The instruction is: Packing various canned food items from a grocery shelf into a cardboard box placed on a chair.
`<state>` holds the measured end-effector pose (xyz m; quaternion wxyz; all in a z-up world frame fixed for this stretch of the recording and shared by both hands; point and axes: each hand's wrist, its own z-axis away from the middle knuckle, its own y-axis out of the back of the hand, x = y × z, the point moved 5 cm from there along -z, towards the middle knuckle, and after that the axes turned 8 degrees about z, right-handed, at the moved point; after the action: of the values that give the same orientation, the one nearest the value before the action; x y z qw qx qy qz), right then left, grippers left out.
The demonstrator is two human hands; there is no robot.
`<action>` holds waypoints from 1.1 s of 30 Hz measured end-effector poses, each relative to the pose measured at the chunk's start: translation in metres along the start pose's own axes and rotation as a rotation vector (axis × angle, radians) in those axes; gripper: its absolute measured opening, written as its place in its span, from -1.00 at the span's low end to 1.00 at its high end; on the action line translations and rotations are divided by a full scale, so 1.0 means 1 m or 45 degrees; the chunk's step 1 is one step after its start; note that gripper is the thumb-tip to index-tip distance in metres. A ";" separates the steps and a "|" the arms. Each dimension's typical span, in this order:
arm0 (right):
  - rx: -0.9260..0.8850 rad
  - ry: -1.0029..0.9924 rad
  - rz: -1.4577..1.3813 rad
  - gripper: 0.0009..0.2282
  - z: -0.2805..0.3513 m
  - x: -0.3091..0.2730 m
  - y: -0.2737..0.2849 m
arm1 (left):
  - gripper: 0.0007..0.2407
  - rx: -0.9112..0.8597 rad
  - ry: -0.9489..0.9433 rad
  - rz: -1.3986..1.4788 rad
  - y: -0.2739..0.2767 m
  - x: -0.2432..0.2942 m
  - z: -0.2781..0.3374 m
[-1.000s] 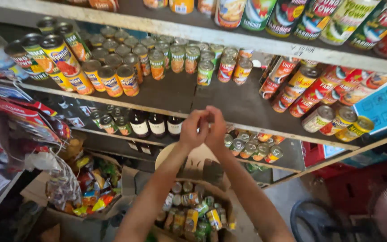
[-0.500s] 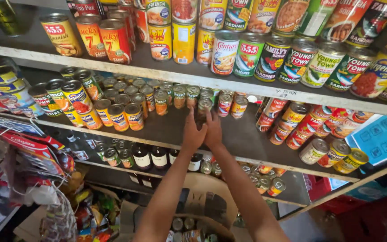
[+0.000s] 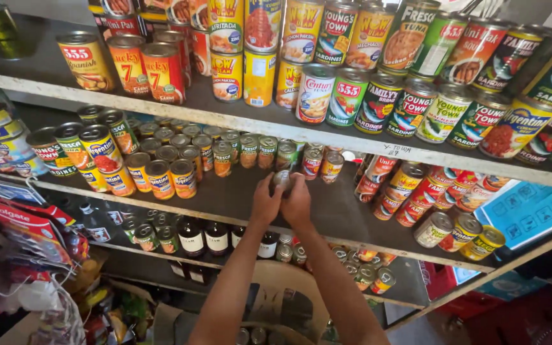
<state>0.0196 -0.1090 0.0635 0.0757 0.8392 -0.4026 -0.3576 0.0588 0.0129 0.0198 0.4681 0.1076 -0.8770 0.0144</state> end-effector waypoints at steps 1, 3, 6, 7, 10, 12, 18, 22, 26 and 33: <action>0.002 0.001 0.005 -0.61 -0.002 -0.003 0.001 | -0.55 -0.002 -0.001 0.005 0.001 0.004 -0.003; 0.046 0.104 -0.008 -0.58 0.003 -0.012 0.008 | -0.62 0.038 0.010 0.041 0.006 0.011 0.000; 0.082 0.170 0.000 -0.57 0.012 -0.020 0.021 | -0.68 0.072 -0.119 0.098 0.015 0.035 0.012; 0.077 0.170 0.003 -0.57 0.016 -0.022 0.026 | -0.68 0.074 -0.113 0.101 0.017 0.043 0.019; 0.202 0.226 -0.133 -0.55 0.029 -0.032 0.039 | -0.71 0.068 -0.236 0.151 0.025 0.065 0.035; 0.197 0.105 -0.210 -0.52 0.045 -0.027 0.043 | -0.73 0.098 -0.228 0.219 0.025 0.066 0.053; 0.313 0.179 -0.224 -0.40 0.141 -0.022 0.055 | -0.67 0.046 0.213 0.717 0.017 0.027 0.137; 0.329 0.061 -0.167 -0.41 0.215 -0.035 0.069 | -0.67 -0.014 0.444 0.917 0.018 -0.019 0.225; -0.124 -0.437 -0.146 -0.48 0.295 -0.001 0.055 | -0.58 0.037 0.743 0.689 0.018 -0.103 0.315; -0.738 -0.981 0.010 -0.44 0.439 0.072 0.020 | -0.50 -0.131 1.797 0.628 0.025 -0.135 0.450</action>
<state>-0.2530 -0.1042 -0.2890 0.1531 0.5884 -0.2881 -0.7398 -0.2415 0.0039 -0.3419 0.9071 -0.1488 -0.3667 0.1434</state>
